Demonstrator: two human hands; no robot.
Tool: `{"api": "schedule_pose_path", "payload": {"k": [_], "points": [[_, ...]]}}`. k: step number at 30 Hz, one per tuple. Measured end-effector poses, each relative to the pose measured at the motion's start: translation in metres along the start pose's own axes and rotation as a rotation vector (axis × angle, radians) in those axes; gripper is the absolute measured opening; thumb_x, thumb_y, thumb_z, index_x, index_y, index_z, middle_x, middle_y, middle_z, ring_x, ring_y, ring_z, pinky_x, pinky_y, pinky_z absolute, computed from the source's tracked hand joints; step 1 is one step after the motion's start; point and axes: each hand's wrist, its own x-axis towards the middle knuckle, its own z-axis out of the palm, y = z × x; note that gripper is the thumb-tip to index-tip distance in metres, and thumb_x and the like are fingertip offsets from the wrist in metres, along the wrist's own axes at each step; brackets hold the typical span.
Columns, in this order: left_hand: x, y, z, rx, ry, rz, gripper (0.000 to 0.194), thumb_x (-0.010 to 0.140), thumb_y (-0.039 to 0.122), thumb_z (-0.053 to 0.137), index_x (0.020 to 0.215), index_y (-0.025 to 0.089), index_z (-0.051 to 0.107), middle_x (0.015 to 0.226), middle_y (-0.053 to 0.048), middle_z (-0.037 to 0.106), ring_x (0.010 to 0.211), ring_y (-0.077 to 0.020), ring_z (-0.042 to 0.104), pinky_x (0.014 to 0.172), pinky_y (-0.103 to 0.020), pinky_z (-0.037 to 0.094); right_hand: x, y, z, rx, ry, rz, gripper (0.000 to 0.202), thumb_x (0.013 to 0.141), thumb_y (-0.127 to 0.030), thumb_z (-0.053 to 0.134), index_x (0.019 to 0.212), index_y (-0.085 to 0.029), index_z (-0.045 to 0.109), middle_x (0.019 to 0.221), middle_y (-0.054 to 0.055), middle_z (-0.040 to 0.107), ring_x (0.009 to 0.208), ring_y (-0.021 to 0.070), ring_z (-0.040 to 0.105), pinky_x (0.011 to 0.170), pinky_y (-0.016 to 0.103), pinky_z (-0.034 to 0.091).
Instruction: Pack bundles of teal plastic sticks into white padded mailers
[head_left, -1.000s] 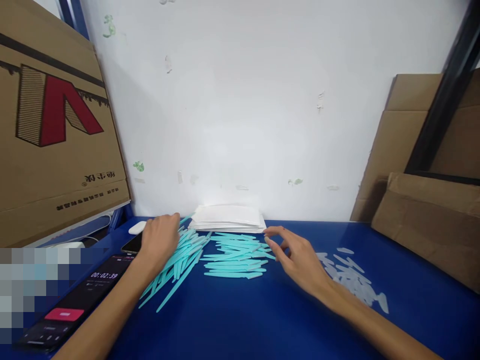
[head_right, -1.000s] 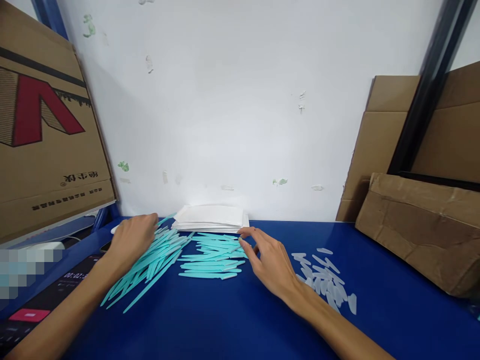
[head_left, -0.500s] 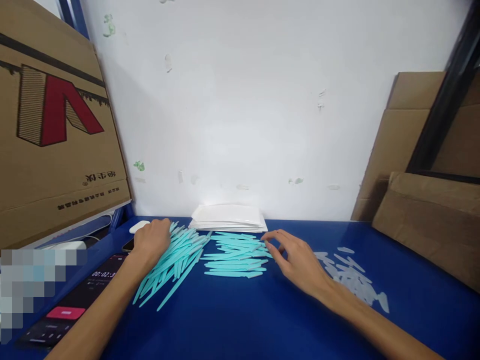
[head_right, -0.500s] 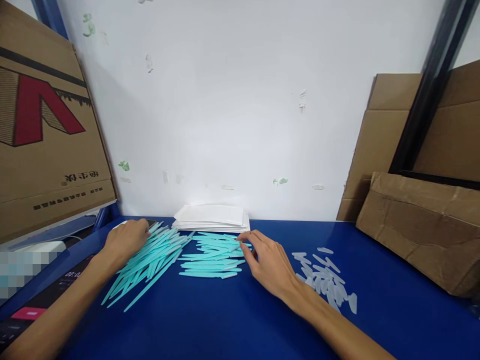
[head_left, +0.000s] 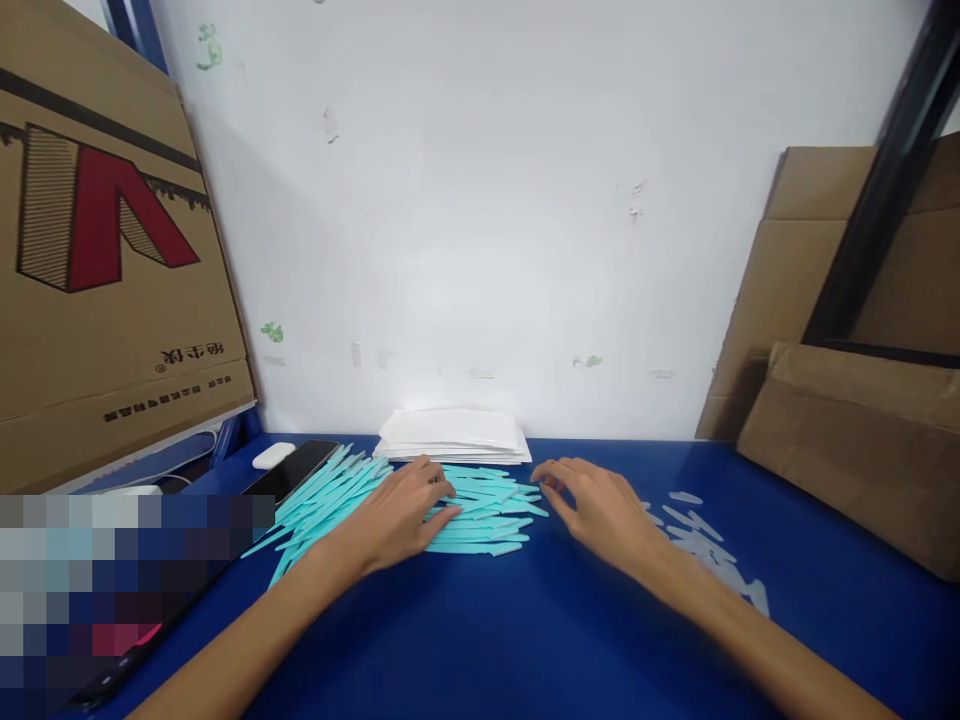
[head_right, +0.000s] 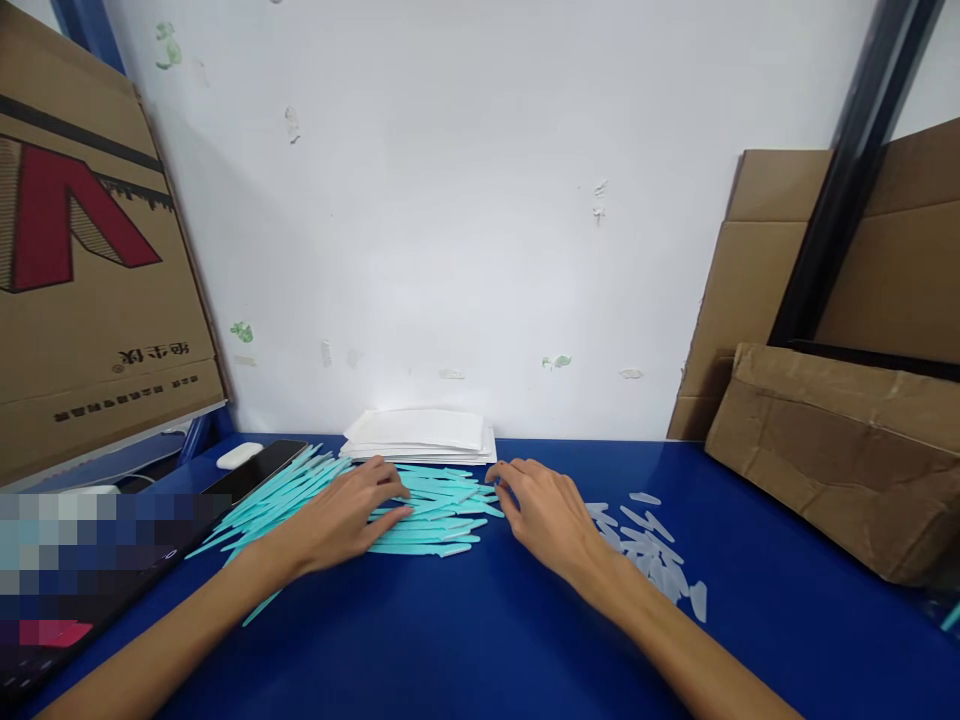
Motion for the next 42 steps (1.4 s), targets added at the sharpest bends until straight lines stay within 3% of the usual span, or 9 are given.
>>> {"api": "schedule_pose_path", "payload": {"k": [3, 7, 12, 19, 32, 35, 38, 42], "points": [[0.001, 0.007, 0.008, -0.001, -0.066, 0.000, 0.033, 0.103, 0.042, 0.042, 0.113, 0.021, 0.065, 0.108, -0.009, 0.061, 0.105, -0.0259, 0.056, 0.085, -0.038, 0.047, 0.002, 0.012, -0.008, -0.087, -0.136, 0.054, 0.023, 0.095, -0.022, 0.050, 0.109, -0.025, 0.068, 0.097, 0.004, 0.075, 0.082, 0.0220, 0.069, 0.066, 0.029, 0.042], [0.003, 0.008, 0.011, 0.048, -0.117, 0.016, 0.028, 0.104, 0.031, 0.039, 0.106, 0.019, 0.064, 0.106, -0.010, 0.060, 0.099, -0.0242, 0.057, 0.082, -0.036, 0.047, 0.003, 0.040, -0.022, -0.183, -0.315, 0.196, 0.023, 0.090, -0.022, 0.060, 0.110, -0.024, 0.070, 0.102, 0.008, 0.075, 0.088, 0.0248, 0.070, 0.063, 0.028, 0.041], [0.003, 0.006, 0.010, 0.129, -0.156, 0.021, 0.030, 0.103, 0.022, 0.035, 0.090, 0.018, 0.063, 0.099, -0.009, 0.060, 0.088, -0.0214, 0.057, 0.073, -0.033, 0.044, 0.000, 0.075, -0.037, -0.271, -0.412, 0.376, 0.020, 0.083, -0.021, 0.067, 0.101, -0.024, 0.073, 0.100, 0.008, 0.073, 0.088, 0.0254, 0.069, 0.061, 0.028, 0.040], [0.005, 0.003, 0.014, 0.172, -0.136, 0.002, 0.034, 0.104, 0.022, 0.031, 0.088, 0.017, 0.061, 0.093, -0.008, 0.061, 0.078, -0.0198, 0.058, 0.066, -0.032, 0.042, -0.004, 0.090, -0.033, -0.326, -0.422, 0.455, 0.015, 0.078, -0.017, 0.071, 0.092, -0.021, 0.074, 0.095, 0.010, 0.072, 0.088, 0.0290, 0.068, 0.062, 0.031, 0.039], [0.004, 0.006, 0.012, 0.083, -0.034, -0.001, 0.030, 0.105, 0.026, 0.032, 0.104, 0.019, 0.061, 0.098, -0.008, 0.064, 0.089, -0.0229, 0.060, 0.074, -0.035, 0.044, -0.005, 0.076, -0.024, -0.255, -0.354, 0.270, 0.022, 0.075, 0.000, 0.055, 0.071, -0.018, 0.068, 0.079, 0.007, 0.069, 0.070, 0.0194, 0.063, 0.057, 0.028, 0.031], [0.004, 0.007, 0.013, 0.046, -0.016, -0.006, 0.029, 0.105, 0.026, 0.031, 0.104, 0.019, 0.059, 0.097, -0.007, 0.065, 0.088, -0.0220, 0.059, 0.075, -0.034, 0.043, -0.001, 0.069, -0.023, -0.244, -0.277, 0.213, 0.020, 0.084, -0.005, 0.051, 0.082, -0.018, 0.066, 0.089, 0.009, 0.069, 0.078, 0.0207, 0.063, 0.060, 0.028, 0.033], [0.003, 0.007, 0.012, 0.010, 0.006, -0.018, 0.027, 0.105, 0.025, 0.031, 0.104, 0.020, 0.058, 0.097, -0.006, 0.064, 0.087, -0.0216, 0.058, 0.074, -0.033, 0.042, 0.005, 0.062, -0.020, -0.206, -0.218, 0.189, 0.021, 0.098, -0.019, 0.042, 0.102, -0.019, 0.062, 0.086, 0.007, 0.070, 0.075, 0.0212, 0.063, 0.059, 0.028, 0.035], [0.003, 0.008, 0.011, 0.016, 0.009, -0.018, 0.027, 0.105, 0.022, 0.031, 0.103, 0.020, 0.057, 0.095, -0.006, 0.063, 0.084, -0.0212, 0.057, 0.071, -0.033, 0.040, 0.009, 0.046, -0.014, 0.068, -0.107, 0.088, 0.028, 0.101, -0.030, 0.041, 0.122, -0.024, 0.058, 0.089, 0.004, 0.073, 0.077, 0.0213, 0.067, 0.065, 0.029, 0.043]]}}
